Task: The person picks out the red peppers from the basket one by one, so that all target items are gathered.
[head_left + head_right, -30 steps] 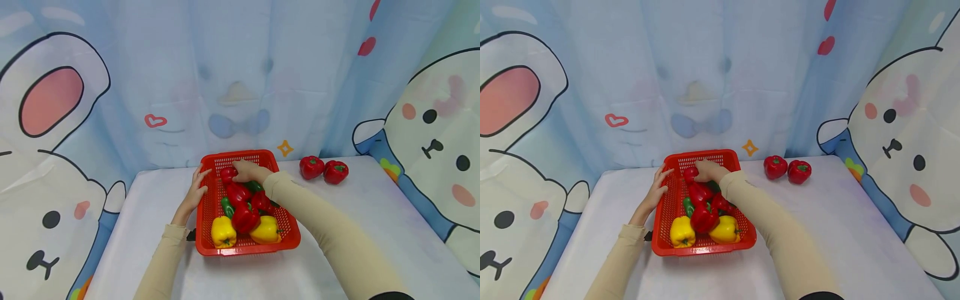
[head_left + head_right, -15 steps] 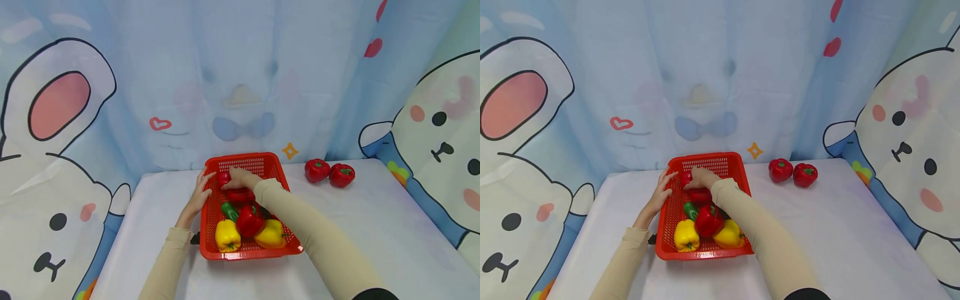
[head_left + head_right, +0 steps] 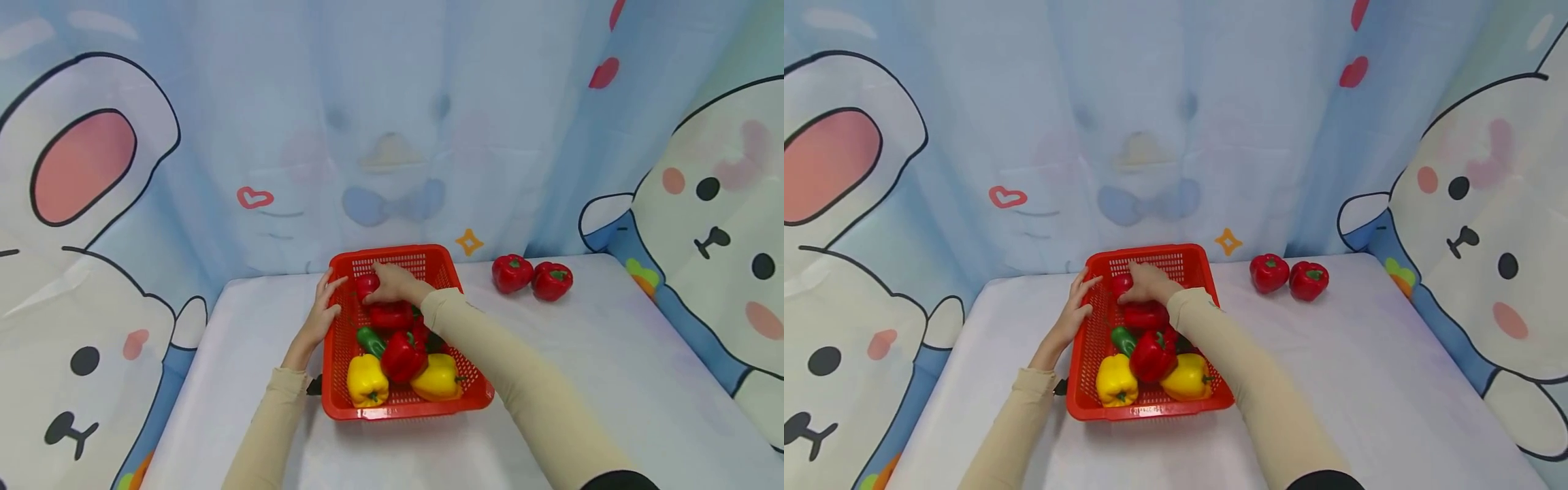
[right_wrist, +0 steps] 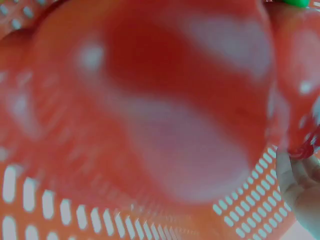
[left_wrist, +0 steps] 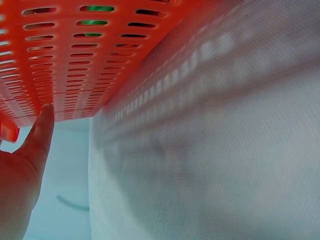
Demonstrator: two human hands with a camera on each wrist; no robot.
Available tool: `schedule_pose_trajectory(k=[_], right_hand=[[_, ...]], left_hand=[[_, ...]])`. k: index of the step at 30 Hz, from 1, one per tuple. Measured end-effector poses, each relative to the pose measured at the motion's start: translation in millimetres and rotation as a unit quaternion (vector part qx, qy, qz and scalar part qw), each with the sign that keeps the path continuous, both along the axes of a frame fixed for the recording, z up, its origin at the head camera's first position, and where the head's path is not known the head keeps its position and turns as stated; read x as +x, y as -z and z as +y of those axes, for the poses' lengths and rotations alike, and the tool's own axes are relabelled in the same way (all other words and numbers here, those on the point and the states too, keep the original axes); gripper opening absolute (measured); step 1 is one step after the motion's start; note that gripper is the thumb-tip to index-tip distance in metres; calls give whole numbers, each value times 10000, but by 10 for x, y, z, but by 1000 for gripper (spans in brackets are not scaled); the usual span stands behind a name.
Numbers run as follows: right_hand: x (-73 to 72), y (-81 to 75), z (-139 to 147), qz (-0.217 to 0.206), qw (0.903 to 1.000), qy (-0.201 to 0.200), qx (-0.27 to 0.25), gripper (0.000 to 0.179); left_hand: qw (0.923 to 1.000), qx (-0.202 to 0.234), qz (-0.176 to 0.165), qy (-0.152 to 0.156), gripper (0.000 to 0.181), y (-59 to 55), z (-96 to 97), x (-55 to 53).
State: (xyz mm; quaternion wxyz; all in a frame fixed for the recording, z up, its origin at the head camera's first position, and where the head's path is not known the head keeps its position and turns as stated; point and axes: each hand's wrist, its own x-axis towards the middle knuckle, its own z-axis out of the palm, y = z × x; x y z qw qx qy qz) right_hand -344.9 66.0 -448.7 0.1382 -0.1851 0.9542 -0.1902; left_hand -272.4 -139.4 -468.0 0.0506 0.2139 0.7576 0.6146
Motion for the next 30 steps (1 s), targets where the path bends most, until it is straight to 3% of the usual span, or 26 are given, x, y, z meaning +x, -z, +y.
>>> schedule_pose_trajectory(k=[7, 12, 19, 25, 30], right_hand=[[82, -161, 204, -1, 9950, -211, -978, 79], [125, -331, 401, 126, 9871, -119, -1593, 73], [216, -484, 842, 595, 9718, 198, -2272, 72], [411, -527, 1344, 550, 9541, 764, -2844, 79], [551, -549, 1717, 740, 9465, 1160, -2919, 86]], left_hand=[[9999, -50, -14, -141, 63, -26, -19, 29], [9997, -106, -6, -212, 64, -34, -25, 32], [9997, -113, 70, -215, 65, -20, -1, 42], [9996, -194, 37, -188, 65, -1, 13, 55], [9997, -171, 65, -130, 64, -17, 35, 59]])
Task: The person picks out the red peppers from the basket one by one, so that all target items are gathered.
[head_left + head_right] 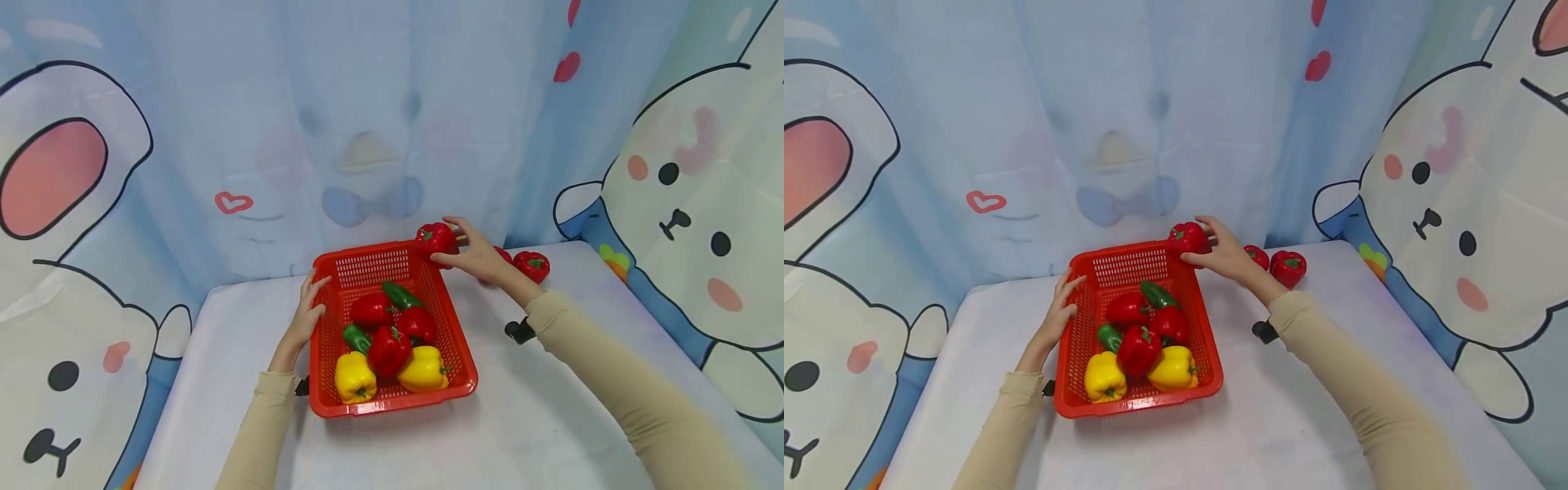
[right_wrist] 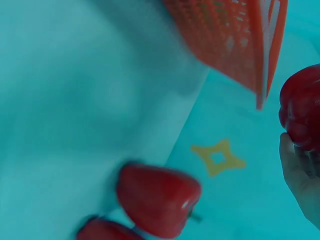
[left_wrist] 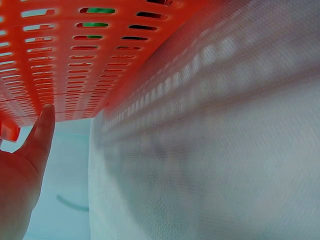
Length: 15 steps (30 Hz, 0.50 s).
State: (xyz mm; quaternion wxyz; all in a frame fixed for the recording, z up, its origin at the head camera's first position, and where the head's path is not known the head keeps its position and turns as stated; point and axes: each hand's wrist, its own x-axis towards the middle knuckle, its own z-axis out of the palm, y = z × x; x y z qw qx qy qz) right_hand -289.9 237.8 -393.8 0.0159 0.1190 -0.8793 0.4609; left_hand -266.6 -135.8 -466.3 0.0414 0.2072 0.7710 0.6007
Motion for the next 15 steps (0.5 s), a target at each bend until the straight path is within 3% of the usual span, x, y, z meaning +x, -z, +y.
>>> schedule_pose_trajectory(k=[7, 15], right_hand=[[133, 72, 495, 146, 9981, 551, 248, 80], [277, 54, 1153, 20, 9869, 1549, 443, 92]], left_hand=[[10000, 82, -22, 6, 65, 28, -1, 2], [9999, 107, -43, 14, 65, 19, -5, -1]])
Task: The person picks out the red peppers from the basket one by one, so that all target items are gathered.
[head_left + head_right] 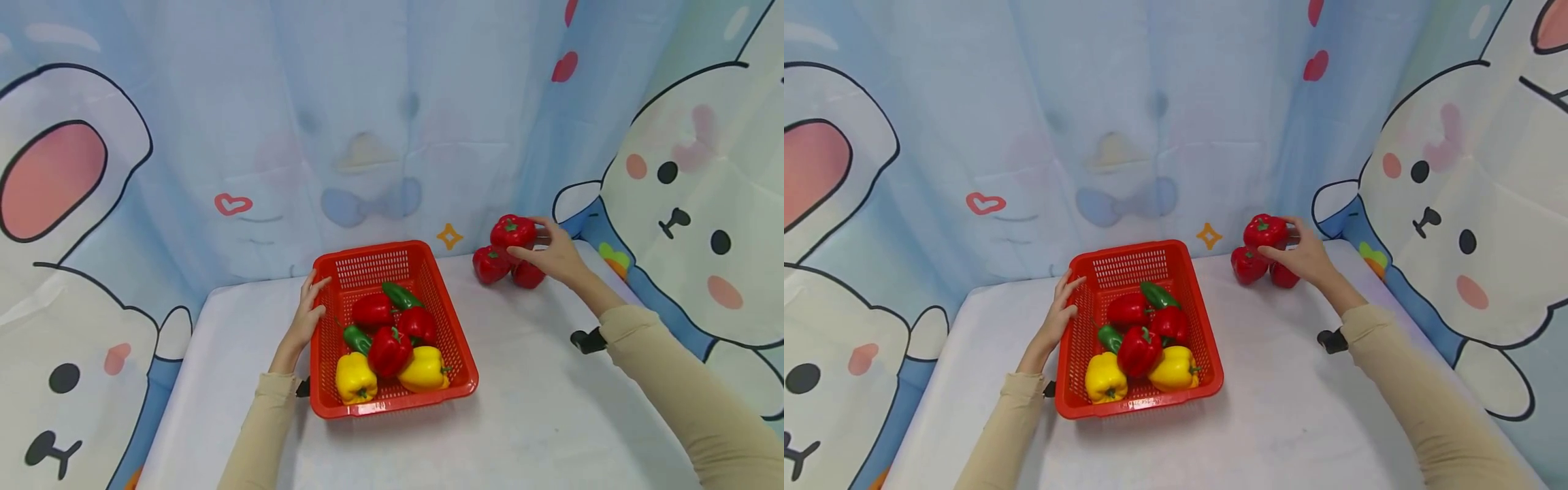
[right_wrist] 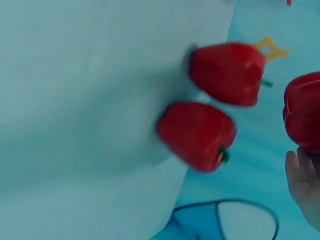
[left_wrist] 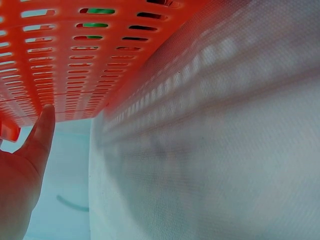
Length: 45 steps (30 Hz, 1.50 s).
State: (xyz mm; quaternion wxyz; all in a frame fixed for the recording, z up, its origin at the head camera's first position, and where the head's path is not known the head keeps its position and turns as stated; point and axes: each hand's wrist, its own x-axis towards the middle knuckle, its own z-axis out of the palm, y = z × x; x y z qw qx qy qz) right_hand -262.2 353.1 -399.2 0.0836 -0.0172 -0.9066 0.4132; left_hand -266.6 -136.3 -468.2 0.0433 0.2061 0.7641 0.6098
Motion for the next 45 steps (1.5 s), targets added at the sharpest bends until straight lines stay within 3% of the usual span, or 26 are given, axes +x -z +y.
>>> schedule_pose_trajectory(k=[5, 13, 30, 38, 40, 45], right_hand=[[44, 113, 391, 42, 9981, 595, -123, 94], [160, 382, 802, -400, 9876, 1406, -573, 94], [126, 898, 978, -927, 9700, 2074, -865, 100], [-203, 1654, 1501, -639, 9739, 2048, -738, 119], [-222, 1698, 1539, -622, 9742, 2030, -760, 122], [-189, 1633, 1504, -770, 9737, 1952, -884, 123]], left_hand=[[10000, 6, 9, -17, 65, -12, -9, -4], [10000, 6, -34, -17, 65, 25, -16, -5], [10000, 38, 32, 0, 65, 6, 4, -8], [10000, -14, 56, 11, 66, 14, 9, -7], [10000, -45, 60, 10, 66, 6, 7, -7], [9999, -96, 94, -1, 65, 5, -1, -8]])
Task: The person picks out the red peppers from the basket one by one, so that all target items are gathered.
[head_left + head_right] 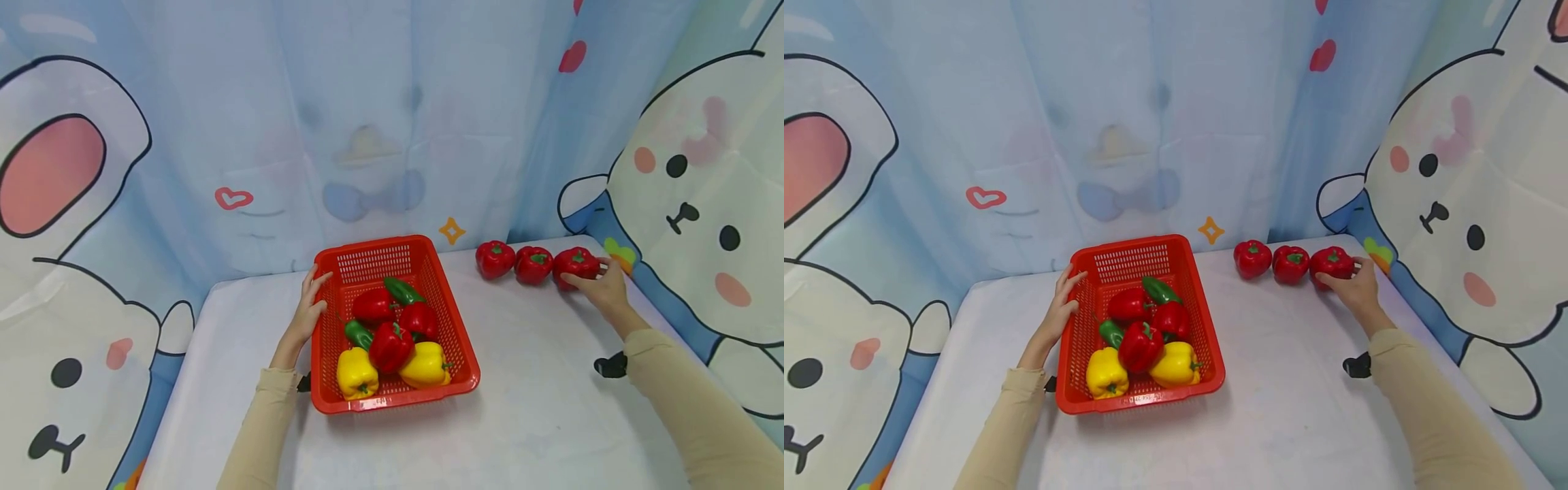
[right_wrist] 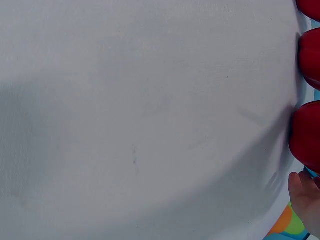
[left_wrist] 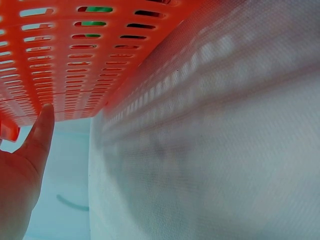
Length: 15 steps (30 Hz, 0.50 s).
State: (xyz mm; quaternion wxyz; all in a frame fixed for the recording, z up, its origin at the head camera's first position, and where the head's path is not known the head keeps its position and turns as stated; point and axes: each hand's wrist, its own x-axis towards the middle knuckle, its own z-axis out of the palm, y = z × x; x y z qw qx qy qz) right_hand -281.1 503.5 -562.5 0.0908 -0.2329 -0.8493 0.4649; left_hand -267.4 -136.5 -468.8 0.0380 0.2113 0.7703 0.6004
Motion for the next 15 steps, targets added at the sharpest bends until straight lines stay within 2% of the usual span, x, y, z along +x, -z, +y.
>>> schedule_pose_trajectory(k=[6, 15], right_hand=[[68, -138, -61, -85, 9999, -82, -26, 113], [342, -574, -452, -272, 9996, -97, -54, 105]], left_hand=[[10000, 42, 4, -3, 64, 2, -1, -2], [10000, 75, 45, -1, 63, 1, 6, 4]])
